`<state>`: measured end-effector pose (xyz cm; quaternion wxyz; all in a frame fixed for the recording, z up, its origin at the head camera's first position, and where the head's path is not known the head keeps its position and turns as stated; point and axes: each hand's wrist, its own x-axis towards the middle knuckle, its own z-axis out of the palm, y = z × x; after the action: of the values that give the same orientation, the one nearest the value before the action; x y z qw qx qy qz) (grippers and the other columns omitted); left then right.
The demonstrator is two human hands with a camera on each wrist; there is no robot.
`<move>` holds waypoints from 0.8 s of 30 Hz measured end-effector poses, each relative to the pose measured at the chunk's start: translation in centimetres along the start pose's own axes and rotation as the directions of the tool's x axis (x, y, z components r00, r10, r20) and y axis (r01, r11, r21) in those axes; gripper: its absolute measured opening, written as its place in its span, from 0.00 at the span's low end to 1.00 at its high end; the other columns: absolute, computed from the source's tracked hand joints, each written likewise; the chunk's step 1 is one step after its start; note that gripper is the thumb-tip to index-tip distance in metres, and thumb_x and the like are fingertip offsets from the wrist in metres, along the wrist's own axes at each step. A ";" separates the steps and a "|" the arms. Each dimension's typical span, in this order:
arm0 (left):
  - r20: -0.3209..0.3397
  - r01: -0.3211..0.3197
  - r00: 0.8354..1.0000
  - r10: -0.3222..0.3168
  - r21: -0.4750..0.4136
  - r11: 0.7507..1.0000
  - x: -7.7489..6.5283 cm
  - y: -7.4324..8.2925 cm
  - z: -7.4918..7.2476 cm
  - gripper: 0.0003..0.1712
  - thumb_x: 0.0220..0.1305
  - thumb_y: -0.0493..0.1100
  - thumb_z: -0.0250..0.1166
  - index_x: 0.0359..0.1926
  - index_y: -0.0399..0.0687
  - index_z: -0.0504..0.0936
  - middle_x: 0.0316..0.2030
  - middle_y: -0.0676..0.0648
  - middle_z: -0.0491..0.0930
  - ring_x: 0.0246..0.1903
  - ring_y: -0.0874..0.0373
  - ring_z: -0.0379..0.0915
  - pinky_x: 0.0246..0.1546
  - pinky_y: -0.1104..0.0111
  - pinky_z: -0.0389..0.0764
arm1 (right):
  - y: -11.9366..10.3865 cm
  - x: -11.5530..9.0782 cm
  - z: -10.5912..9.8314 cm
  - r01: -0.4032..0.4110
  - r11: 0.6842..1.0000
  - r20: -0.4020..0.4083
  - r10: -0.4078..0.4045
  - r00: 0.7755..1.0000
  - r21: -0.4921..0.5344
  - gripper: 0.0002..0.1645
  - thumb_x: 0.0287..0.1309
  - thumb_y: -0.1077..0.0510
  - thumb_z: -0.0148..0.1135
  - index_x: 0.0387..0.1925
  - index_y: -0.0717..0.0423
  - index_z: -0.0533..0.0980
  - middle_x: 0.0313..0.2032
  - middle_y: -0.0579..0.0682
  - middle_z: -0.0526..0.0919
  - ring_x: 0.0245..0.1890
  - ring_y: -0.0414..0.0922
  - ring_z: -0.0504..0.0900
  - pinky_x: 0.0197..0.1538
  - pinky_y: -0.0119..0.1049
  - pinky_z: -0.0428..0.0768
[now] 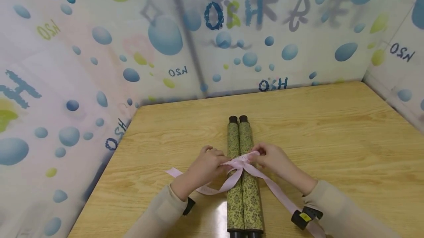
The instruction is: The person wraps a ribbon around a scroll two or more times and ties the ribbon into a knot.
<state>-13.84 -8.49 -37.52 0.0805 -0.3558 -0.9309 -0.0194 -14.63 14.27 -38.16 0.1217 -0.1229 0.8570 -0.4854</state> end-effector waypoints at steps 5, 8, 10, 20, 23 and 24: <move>-0.009 0.006 1.000 -0.005 0.030 1.000 -0.1 -0.1 0.0 0.10 0.60 0.53 0.63 0.40 0.59 0.86 0.34 0.58 0.82 0.38 0.61 0.77 0.51 0.57 0.69 | 0.4 -0.1 -0.6 0.039 0.997 -0.024 -0.038 0.999 0.071 0.26 0.59 0.62 0.60 0.56 0.70 0.67 0.27 0.53 0.80 0.24 0.47 0.78 0.29 0.37 0.79; -0.007 0.005 1.000 -0.005 0.047 0.999 -0.2 -0.3 0.0 0.10 0.60 0.52 0.63 0.41 0.59 0.86 0.35 0.58 0.82 0.38 0.61 0.78 0.51 0.56 0.69 | 0.7 -0.2 -1.3 0.068 0.993 -0.001 -0.069 0.998 0.096 0.27 0.61 0.68 0.55 0.60 0.73 0.63 0.27 0.55 0.80 0.26 0.51 0.82 0.32 0.37 0.81; -0.001 0.008 1.000 -0.008 0.055 0.998 -0.2 -0.5 0.0 0.10 0.61 0.51 0.63 0.42 0.59 0.85 0.36 0.58 0.82 0.39 0.61 0.78 0.51 0.57 0.70 | 0.8 -0.4 -1.8 0.069 0.991 0.022 -0.072 0.997 0.118 0.26 0.63 0.70 0.51 0.61 0.74 0.61 0.28 0.57 0.80 0.28 0.52 0.82 0.34 0.38 0.82; 0.038 0.038 0.999 -0.035 -0.071 0.997 -0.7 -1.7 0.2 0.15 0.64 0.48 0.61 0.51 0.54 0.81 0.38 0.55 0.82 0.36 0.63 0.78 0.48 0.59 0.73 | 0.9 -0.9 -3.0 -0.016 0.990 0.077 0.005 0.997 0.139 0.22 0.66 0.57 0.53 0.51 0.73 0.66 0.30 0.55 0.75 0.27 0.46 0.73 0.31 0.38 0.76; 0.101 0.070 0.994 -0.040 -0.307 0.949 -0.9 -2.5 0.5 0.19 0.62 0.52 0.61 0.51 0.51 0.80 0.39 0.55 0.82 0.36 0.65 0.78 0.46 0.66 0.75 | 1.0 -0.9 -3.0 -0.022 0.983 0.071 0.009 0.997 0.181 0.27 0.63 0.57 0.57 0.55 0.73 0.64 0.31 0.55 0.76 0.27 0.46 0.75 0.32 0.39 0.77; 0.135 0.098 0.990 -0.047 -0.399 0.912 -1.1 -2.9 0.6 0.21 0.61 0.54 0.61 0.51 0.50 0.80 0.39 0.55 0.82 0.36 0.64 0.78 0.44 0.67 0.75 | 1.0 -1.0 -3.1 -0.020 0.981 0.065 0.008 0.998 0.192 0.29 0.63 0.57 0.57 0.58 0.73 0.62 0.31 0.55 0.77 0.28 0.46 0.76 0.33 0.40 0.78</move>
<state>-15.05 -11.30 -38.22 -0.0530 -0.3305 -0.9225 -0.1923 -14.83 17.60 -37.39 0.1639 -0.1200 0.8027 -0.5608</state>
